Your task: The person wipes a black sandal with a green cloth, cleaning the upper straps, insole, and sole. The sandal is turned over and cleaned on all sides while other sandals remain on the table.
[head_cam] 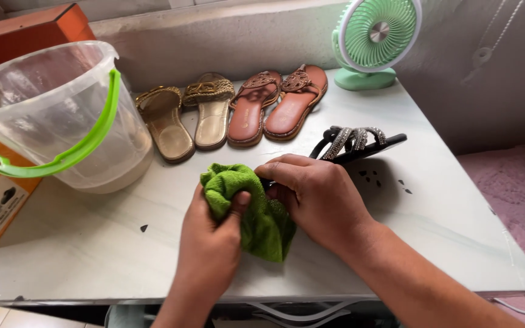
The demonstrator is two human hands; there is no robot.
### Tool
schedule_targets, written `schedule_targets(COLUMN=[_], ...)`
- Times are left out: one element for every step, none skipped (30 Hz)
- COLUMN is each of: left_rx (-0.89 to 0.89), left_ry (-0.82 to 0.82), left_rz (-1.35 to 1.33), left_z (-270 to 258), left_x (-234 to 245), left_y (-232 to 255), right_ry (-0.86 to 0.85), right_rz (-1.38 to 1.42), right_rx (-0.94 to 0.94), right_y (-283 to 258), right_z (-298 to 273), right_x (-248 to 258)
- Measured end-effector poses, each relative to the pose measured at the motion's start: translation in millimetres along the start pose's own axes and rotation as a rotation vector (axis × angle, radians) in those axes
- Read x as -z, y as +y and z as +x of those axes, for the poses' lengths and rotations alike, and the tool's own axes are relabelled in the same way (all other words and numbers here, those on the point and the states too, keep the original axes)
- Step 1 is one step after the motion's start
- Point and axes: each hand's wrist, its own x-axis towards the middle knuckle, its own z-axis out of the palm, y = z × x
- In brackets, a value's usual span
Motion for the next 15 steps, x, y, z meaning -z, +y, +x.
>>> schedule_targets(left_rx=[0.066,0.065,0.102,0.139,0.14,0.184,0.225,0.224,0.242,0.26,0.258,0.238,0.22,0.22,0.215], left_ry=[-0.015,-0.017,-0.018,-0.019,-0.015,0.032,0.079,0.082,0.102,0.122,0.119,0.133,0.148,0.148,0.159], left_rz=[-0.124,-0.124,-0.162,-0.2,-0.198,-0.32,-0.441,-0.439,-0.476,-0.513,-0.512,-0.433,-0.355,-0.354,-0.283], left_z=[2,4,5,6,9,11,14,15,15,16,13,11,8,7,6], left_x=[2,5,10,15,17,19,20,20,18,17,16,15,14,11,8], left_y=[-1,2,4,7,2,-3,-7,-8,-9,-10,-5,1,6,6,7], right_ry=[0.036,0.037,0.054,0.071,0.07,0.075,0.081,0.082,0.08,0.078,0.081,0.071,0.058,0.059,0.032], right_rz=[-0.009,-0.01,0.035,0.079,0.083,0.139,0.193,0.196,0.2,0.205,0.204,0.082,-0.037,-0.037,-0.124], right_rx=[0.012,0.012,-0.009,-0.029,-0.028,-0.043,-0.057,-0.056,-0.053,-0.051,-0.051,-0.017,0.016,0.015,-0.006], right_y=[-1,-1,-1,-2,-2,-2,-2,-1,0,0,-1,-3,-5,-2,1], right_z=[0,0,0,1,1,1,1,1,1,1,1,1,1,1,0], right_x=[0,2,3,4,5,5,6,5,4,3,5,6,6,4,2])
